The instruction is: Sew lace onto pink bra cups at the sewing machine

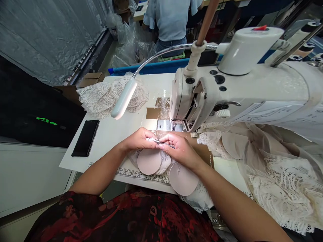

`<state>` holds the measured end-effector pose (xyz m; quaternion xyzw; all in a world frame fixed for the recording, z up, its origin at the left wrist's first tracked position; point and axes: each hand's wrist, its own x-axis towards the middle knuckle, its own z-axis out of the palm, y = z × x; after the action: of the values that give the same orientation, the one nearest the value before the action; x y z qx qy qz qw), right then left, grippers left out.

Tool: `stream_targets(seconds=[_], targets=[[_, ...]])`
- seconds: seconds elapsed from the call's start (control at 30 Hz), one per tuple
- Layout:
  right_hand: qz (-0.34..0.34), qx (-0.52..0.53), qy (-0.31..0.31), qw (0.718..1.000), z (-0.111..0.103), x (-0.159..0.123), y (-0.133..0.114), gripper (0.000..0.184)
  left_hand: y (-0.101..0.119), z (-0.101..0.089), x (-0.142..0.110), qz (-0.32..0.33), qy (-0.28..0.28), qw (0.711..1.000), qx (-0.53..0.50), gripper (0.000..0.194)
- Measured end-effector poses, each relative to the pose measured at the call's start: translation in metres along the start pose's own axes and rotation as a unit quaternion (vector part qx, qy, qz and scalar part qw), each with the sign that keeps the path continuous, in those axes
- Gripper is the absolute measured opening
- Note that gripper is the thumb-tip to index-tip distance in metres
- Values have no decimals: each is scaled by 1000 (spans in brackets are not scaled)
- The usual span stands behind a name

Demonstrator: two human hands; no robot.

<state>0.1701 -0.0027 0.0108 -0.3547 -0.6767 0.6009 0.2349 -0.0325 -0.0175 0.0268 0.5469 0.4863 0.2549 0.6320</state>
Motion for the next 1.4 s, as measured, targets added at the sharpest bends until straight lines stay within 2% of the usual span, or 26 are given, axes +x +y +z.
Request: stream_targets(seconds=[0.27,0.47,0.67,0.83,1.0,1.07,1.2,1.3,1.4], targets=[[28,56,-16,998,0,1,-6,30,2,0,0,1,-2,1000,24,28],[10,27,-10,1000,-1,0,-3,26,-1,0,0,4,-11,1000,26,30],[30,32,-31,999,-2,1,-5,27,-2,-1,0,8,-30,999,24,31],[15,-8,-2,1000,0,0,-4,25,-2,0,0,8,-32,999,28,32],[56,101,18,993,2,0,-1,33,-6,1,2,20,-19,1000,12,31],[70,102,-2,992,2,0,-1,38,-6,-2,1,19,-35,999,12,30],[62,36,11,997,1,0,-1,26,-4,-12,-3,27,-88,994,50,31],[61,27,23,997,0,-1,0,23,-3,-17,-5,30,-70,994,83,26],[58,46,16,997,1,-1,3,24,-2,-16,-5,23,-37,996,72,25]])
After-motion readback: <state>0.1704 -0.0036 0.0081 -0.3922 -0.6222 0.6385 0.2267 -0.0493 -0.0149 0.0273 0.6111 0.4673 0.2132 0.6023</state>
